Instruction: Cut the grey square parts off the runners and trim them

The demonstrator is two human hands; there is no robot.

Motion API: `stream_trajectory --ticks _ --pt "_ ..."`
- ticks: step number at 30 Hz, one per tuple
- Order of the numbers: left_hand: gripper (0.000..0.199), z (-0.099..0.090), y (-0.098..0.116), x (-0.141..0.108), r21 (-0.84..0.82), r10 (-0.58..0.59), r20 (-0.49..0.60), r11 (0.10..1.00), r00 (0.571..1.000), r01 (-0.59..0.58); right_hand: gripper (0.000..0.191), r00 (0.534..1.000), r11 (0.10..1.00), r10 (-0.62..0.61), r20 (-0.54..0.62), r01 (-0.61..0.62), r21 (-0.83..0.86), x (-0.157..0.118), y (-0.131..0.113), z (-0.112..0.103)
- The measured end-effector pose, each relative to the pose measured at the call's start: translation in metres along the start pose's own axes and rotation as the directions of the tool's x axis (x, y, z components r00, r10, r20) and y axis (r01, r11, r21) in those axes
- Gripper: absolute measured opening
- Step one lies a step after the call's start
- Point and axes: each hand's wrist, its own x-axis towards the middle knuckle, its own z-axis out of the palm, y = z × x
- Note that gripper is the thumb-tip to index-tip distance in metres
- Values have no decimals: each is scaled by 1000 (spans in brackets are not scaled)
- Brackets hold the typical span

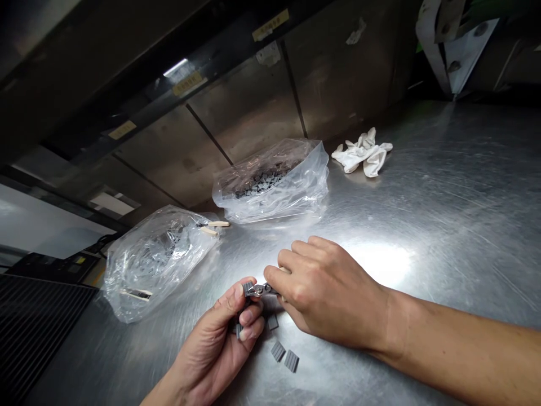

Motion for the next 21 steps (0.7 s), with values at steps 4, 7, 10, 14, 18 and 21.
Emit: stream_trajectory --ticks 4,7,10,14,18,21 --pt "18 0 0 0 11 6 8 1000 1000 -6 15 999 997 -42 -25 40 -62 2 0 -1" --pt "17 0 -1 0 22 2 20 1000 1000 -3 16 998 996 -52 -31 49 -74 4 -1 -1" --pt "17 -1 -1 0 28 -1 17 1000 1000 0 17 998 995 -54 -29 51 -84 3 -1 -1" --pt "18 -2 -1 2 18 7 14 1000 1000 -7 15 999 996 -45 -18 44 -78 0 -1 0" --pt "17 -3 0 3 15 3 9 1000 1000 -3 12 999 999 -17 28 18 -32 -2 -1 2" --pt "14 -2 0 2 20 2 20 1000 1000 -3 11 997 999 25 68 -27 29 -1 1 2"
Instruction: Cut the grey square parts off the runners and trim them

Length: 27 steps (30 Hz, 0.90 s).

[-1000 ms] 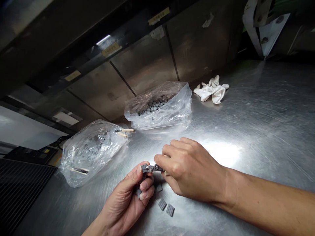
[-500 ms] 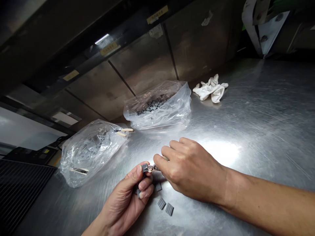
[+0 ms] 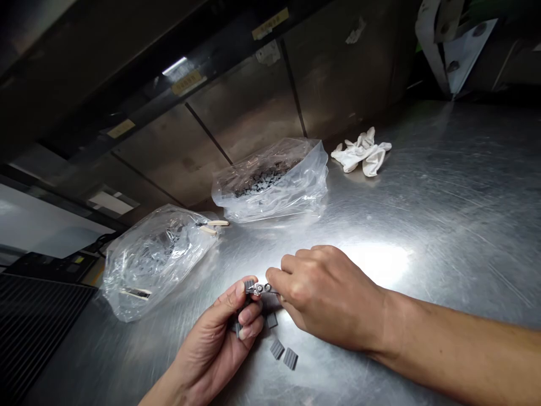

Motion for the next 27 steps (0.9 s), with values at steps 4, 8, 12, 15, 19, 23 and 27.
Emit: stream_trajectory --ticks 4,8,12,15,19,23,27 --pt "10 1 0 -1 7 5 21 1000 1000 -5 9 999 998 46 -13 -45 32 1 5 -1" --pt "13 3 1 -2 -3 2 13 1000 1000 -2 8 997 998 62 -34 -62 14 2 10 -2" --pt "12 5 2 -3 9 1 2 1000 1000 -1 8 998 998 61 -34 -61 11 2 11 0" --pt "12 5 2 -4 23 4 -14 1000 1000 -4 9 997 998 55 -47 -55 9 2 11 1" --pt "14 5 2 -3 17 7 -55 1000 998 -6 10 998 999 45 -54 -45 3 2 11 2" --pt "12 4 2 -3 25 12 -33 1000 999 -11 9 998 999 44 -49 -44 7 2 11 3" --pt "11 3 3 -3 34 3 -15 999 1000 -2 9 998 999 46 -46 -46 10 3 10 3"
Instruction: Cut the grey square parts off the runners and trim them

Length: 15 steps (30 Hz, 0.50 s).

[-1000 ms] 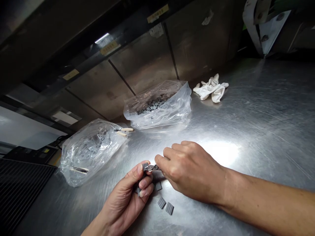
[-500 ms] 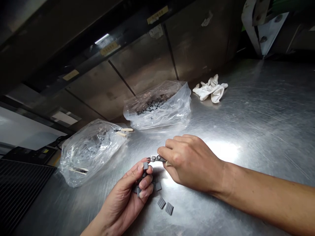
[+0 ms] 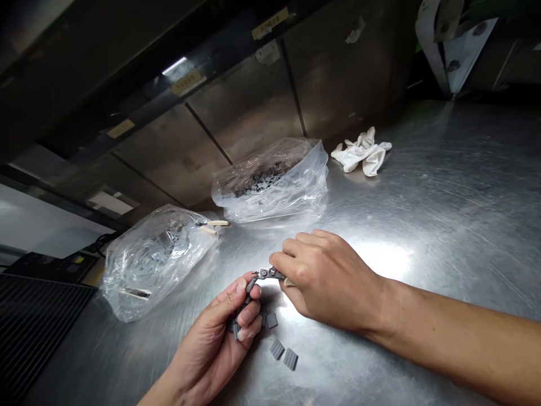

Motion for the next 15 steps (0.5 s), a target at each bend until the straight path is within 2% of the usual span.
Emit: stream_trajectory --ticks 15 --pt "5 2 1 -1 -25 -32 12 999 999 32 12 1000 1000 4 11 -4 24 1 -2 -2"
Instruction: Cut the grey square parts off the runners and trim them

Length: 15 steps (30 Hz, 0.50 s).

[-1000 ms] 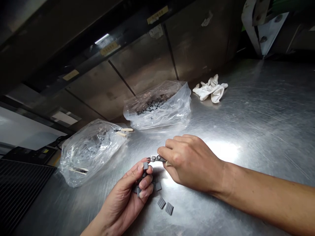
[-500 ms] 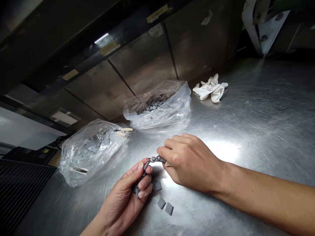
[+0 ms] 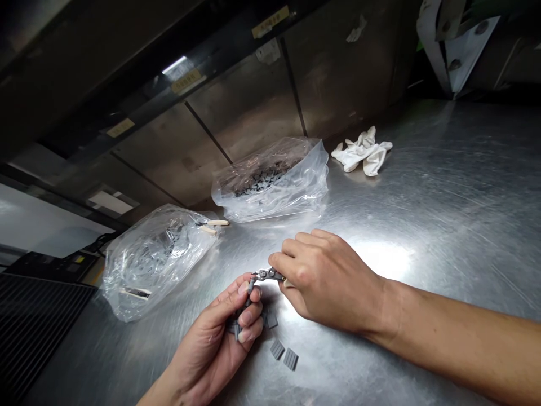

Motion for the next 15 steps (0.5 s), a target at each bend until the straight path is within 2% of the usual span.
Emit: stream_trajectory --ticks 8,15 --pt "10 0 -2 0 2 18 -18 1000 1000 -18 9 1000 1000 16 4 -16 9 1 1 -1" --pt "10 -1 -1 0 -6 17 27 1000 999 -17 9 1000 1000 27 3 -27 3 -1 1 -1"
